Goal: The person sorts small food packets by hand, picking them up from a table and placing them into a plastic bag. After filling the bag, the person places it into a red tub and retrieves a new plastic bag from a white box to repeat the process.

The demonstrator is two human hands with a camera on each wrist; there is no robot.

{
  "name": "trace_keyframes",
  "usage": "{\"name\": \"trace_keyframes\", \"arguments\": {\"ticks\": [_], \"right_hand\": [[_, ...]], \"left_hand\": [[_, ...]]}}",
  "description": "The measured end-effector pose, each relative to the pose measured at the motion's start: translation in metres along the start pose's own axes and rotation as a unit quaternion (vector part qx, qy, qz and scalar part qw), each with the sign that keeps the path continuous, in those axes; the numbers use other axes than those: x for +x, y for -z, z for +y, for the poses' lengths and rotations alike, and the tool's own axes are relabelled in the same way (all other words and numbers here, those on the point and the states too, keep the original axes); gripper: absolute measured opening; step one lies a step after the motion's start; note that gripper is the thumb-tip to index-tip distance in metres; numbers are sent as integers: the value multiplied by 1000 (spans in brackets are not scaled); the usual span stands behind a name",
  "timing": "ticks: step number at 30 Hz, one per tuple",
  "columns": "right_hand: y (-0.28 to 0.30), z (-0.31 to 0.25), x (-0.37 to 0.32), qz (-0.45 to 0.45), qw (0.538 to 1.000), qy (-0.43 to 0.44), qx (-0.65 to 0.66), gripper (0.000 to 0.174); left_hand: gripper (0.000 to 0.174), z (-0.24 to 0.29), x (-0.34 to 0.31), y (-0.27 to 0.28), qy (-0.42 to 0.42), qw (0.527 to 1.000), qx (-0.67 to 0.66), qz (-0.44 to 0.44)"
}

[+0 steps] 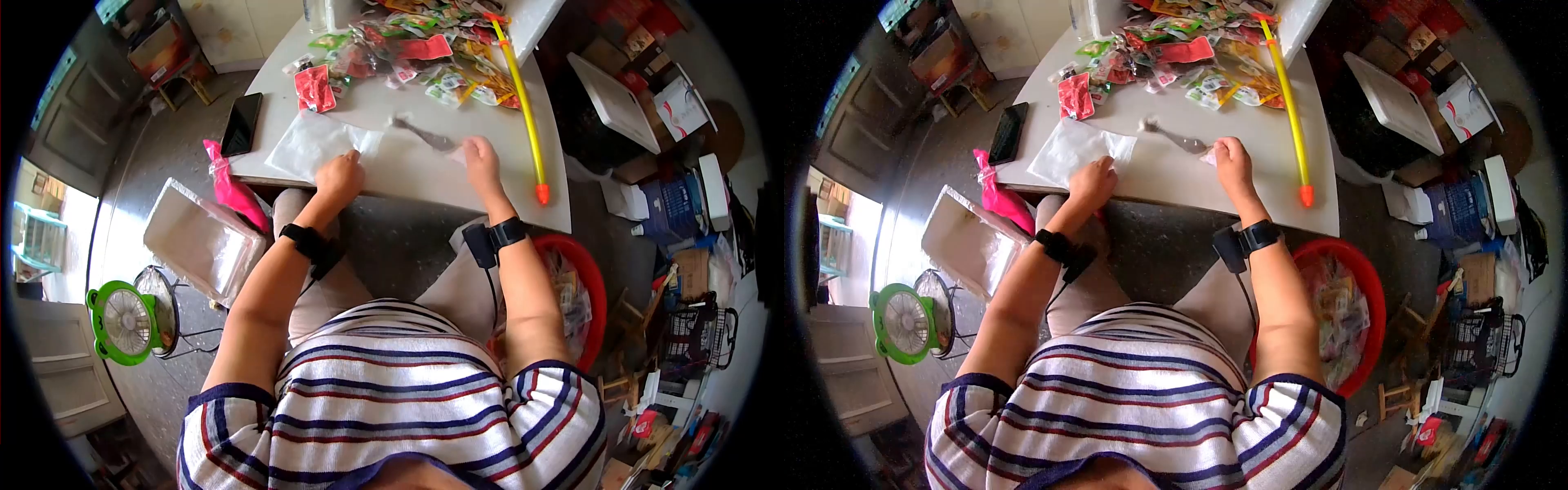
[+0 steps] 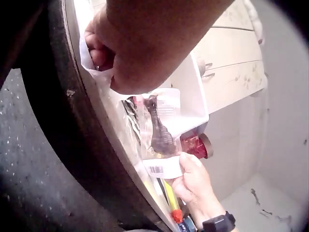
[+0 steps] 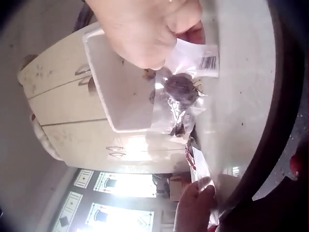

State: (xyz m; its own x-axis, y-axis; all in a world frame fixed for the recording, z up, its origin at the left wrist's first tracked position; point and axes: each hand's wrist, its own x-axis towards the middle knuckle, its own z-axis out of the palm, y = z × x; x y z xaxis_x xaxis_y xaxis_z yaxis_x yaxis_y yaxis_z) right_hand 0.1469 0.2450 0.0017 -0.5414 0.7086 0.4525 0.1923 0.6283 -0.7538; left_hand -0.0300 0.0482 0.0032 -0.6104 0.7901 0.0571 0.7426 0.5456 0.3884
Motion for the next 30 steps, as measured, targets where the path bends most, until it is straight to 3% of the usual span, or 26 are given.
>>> {"name": "trace_keyframes", "arguments": {"ticks": [3, 4, 7, 8, 12, 15, 18, 21, 22, 23, 25, 26, 30], "right_hand": [[4, 13, 1, 11, 982, -153, 108, 18], [7, 10, 1, 26, 966, -166, 196, 18], [19, -6, 1, 22, 929, -263, 259, 19], [22, -1, 2, 4, 932, -283, 225, 20], [23, 38, -8, -25, 784, -333, 523, 16], [22, 43, -9, 13, 792, -333, 512, 16], [30, -2, -12, 35, 896, -282, 342, 16], [24, -12, -13, 24, 933, -216, 286, 14], [22, -15, -15, 18, 962, -167, 215, 10], [19, -20, -19, 40, 989, -58, 133, 9], [14, -40, -27, 82, 983, 161, -39, 9], [15, -41, -28, 29, 961, 257, -96, 9], [7, -28, -62, -55, 940, 250, -224, 7]], "left_hand": [[25, 9, 1, -3, 11, 1000, -13, 2], [25, 10, 1, -1, 13, 1000, -10, 0], [25, 13, 0, 0, 17, 1000, -6, -6], [25, 13, 1, -2, 19, 1000, -6, -5], [25, 13, 1, 0, 10, 1000, 1, -9], [27, 14, 1, -1, 15, 1000, -6, -10], [27, 20, 1, 3, 19, 999, -15, -30], [27, 25, 3, 1, 23, 999, -22, -33], [29, 25, 5, 1, 28, 998, -28, -40], [30, 25, 7, 0, 33, 998, -34, -47], [32, 26, 9, -1, 45, 997, -43, -46], [33, 28, 8, -1, 50, 997, -45, -38], [36, 35, 6, 5, 66, 996, -50, -22]]}}
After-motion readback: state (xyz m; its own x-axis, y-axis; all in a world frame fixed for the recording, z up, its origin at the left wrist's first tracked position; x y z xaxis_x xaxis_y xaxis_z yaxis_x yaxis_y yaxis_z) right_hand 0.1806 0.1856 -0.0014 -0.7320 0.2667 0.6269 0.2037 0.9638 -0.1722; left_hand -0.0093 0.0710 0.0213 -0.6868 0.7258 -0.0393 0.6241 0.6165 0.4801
